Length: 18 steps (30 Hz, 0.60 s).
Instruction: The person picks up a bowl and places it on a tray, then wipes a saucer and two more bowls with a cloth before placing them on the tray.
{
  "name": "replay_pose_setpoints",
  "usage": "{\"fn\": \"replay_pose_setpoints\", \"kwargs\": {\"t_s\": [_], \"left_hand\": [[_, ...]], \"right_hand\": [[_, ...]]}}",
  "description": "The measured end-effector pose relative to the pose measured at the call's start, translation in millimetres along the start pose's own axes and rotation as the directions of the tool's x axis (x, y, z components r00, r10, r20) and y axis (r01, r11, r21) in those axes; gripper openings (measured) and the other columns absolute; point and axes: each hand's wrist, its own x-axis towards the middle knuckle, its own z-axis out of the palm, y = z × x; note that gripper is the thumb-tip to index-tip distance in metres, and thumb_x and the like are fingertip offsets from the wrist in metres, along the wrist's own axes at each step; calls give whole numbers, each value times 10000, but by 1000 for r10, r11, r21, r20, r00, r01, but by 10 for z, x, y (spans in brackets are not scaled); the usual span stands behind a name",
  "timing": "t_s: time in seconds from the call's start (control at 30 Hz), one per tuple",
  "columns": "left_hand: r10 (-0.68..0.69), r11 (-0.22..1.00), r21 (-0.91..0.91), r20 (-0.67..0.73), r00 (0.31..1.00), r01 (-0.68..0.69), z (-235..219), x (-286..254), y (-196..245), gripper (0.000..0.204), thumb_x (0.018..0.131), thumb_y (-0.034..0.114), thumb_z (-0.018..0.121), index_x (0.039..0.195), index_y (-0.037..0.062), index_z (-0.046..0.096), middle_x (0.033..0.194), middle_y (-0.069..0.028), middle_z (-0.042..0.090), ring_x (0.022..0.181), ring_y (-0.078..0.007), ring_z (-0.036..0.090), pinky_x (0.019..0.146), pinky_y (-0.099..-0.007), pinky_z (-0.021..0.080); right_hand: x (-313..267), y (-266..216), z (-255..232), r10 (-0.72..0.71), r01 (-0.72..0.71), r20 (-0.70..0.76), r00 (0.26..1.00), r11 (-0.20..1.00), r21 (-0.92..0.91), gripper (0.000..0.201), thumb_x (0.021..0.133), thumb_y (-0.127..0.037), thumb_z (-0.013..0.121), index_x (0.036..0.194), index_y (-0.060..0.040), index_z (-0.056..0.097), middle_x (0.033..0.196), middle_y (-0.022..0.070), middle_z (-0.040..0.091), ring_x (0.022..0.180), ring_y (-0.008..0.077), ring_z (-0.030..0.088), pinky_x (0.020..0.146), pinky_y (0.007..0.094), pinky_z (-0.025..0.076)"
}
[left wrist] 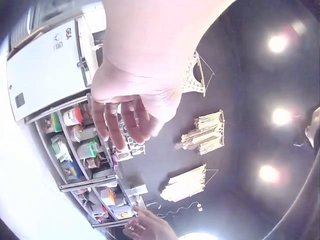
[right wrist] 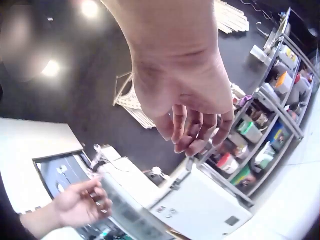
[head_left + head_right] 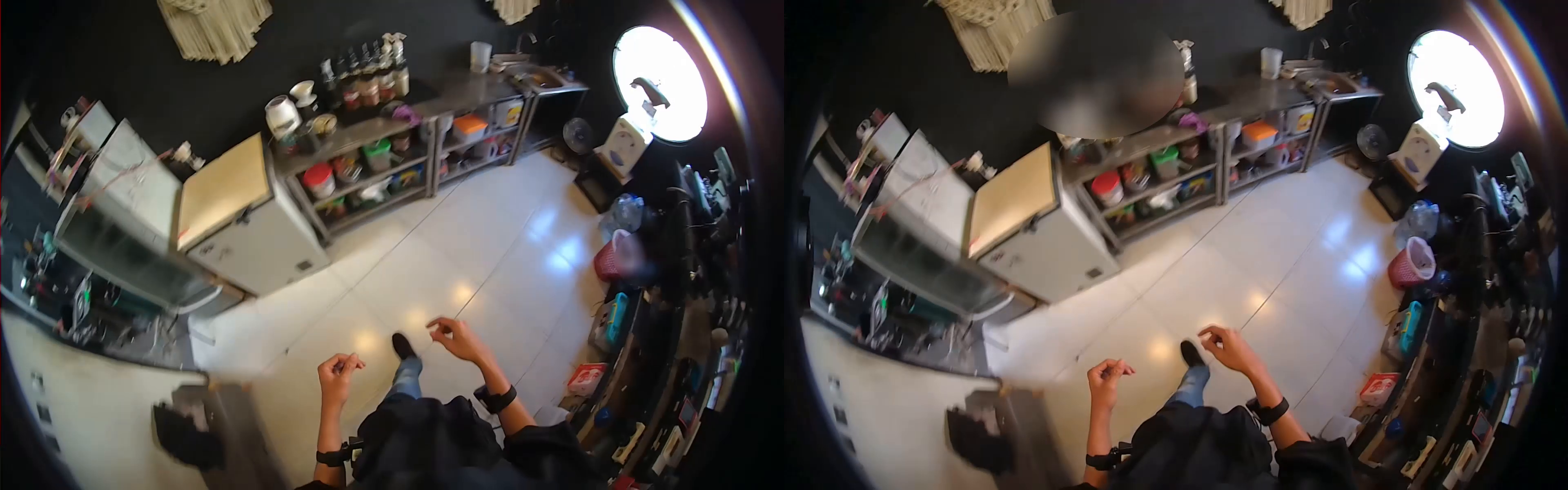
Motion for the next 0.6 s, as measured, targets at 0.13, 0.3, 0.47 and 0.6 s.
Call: {"fn": "replay_pose_setpoints", "kwargs": {"t_s": [0.13,0.3,0.47,0.6], "left_hand": [[50,999,-5,139,989,-50,459,1309,379,141,886,66,638,780,-26,634,743,-80,657,737,-156,641,748,-292,515],[164,968,133,306,938,-213,903,2399,850,148,844,130,705,891,1,649,808,-55,676,770,-125,646,755,-266,507],[135,978,118,257,957,-170,985,3272,780,157,860,140,699,872,-3,636,790,-52,668,761,-122,641,753,-266,506],[89,956,257,207,974,-142,891,3939,676,151,868,130,685,843,-11,639,756,-63,667,736,-116,646,729,-263,507]], "right_hand": [[493,559,-483,157,-136,-129,979,978,157,194,896,-114,608,1058,-11,637,734,94,670,692,147,635,659,291,502],[731,1639,-974,334,-241,-402,853,934,265,186,873,-99,597,1022,5,631,683,90,641,634,136,614,585,272,487],[267,3296,-998,675,-640,-272,686,737,217,179,828,-89,570,960,16,629,694,111,660,599,202,662,500,304,498],[541,3237,-1371,924,-922,43,379,373,105,232,820,-100,628,1029,-1,637,739,124,695,661,218,700,516,320,522]]}}
